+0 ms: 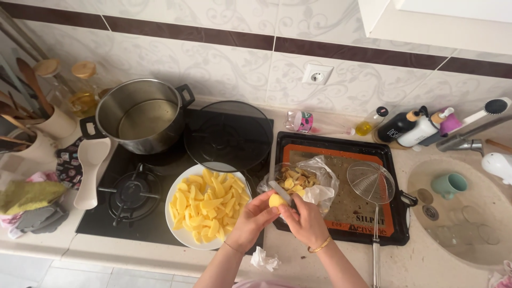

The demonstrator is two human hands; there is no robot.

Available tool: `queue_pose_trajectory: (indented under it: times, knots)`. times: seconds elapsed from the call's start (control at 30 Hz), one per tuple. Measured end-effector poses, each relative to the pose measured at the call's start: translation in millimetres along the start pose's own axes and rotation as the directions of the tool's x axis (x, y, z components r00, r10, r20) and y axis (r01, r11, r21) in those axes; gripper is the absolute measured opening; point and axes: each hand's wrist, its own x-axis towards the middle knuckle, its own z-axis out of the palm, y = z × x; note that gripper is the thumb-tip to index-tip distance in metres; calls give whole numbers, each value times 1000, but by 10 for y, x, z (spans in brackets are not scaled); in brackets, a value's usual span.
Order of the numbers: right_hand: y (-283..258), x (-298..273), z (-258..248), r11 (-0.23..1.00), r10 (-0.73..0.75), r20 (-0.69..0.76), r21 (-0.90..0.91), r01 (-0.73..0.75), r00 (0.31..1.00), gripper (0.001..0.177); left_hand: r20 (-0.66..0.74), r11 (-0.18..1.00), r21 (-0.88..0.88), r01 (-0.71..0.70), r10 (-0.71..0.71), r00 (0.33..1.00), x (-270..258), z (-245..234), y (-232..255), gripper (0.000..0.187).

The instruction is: The person trims and cuts peeled potato pieces with a small knife over a plate, dropping cut pieces onto the plate. They then carry the plate to the stove and transfer the potato pieces by hand into a pot of water, leaving a few pieces on the plate.

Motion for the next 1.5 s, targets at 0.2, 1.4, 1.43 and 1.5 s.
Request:
queue_pose_trajectory:
  times: [0.2, 1.4, 1.43, 1.5]
  knots:
    - [-37, -38, 79, 998, 17, -74, -51, -21, 997, 43, -43, 997, 25, -77, 78, 996, 40, -102, -177, 50]
    - [-173, 262, 381, 967, -188, -108, -192, 165, 976, 66, -155, 961, -269, 63, -108, 982, -21, -265, -57, 43]
    - [-202, 281, 437, 967, -193, -106, -190, 171, 975, 66, -158, 962, -268, 57, -103, 982, -75, -267, 21, 43]
    - [-258, 323, 552, 956, -205, -92, -231, 180, 974, 65, -201, 963, -261, 67, -122, 972, -170, -280, 177, 52]
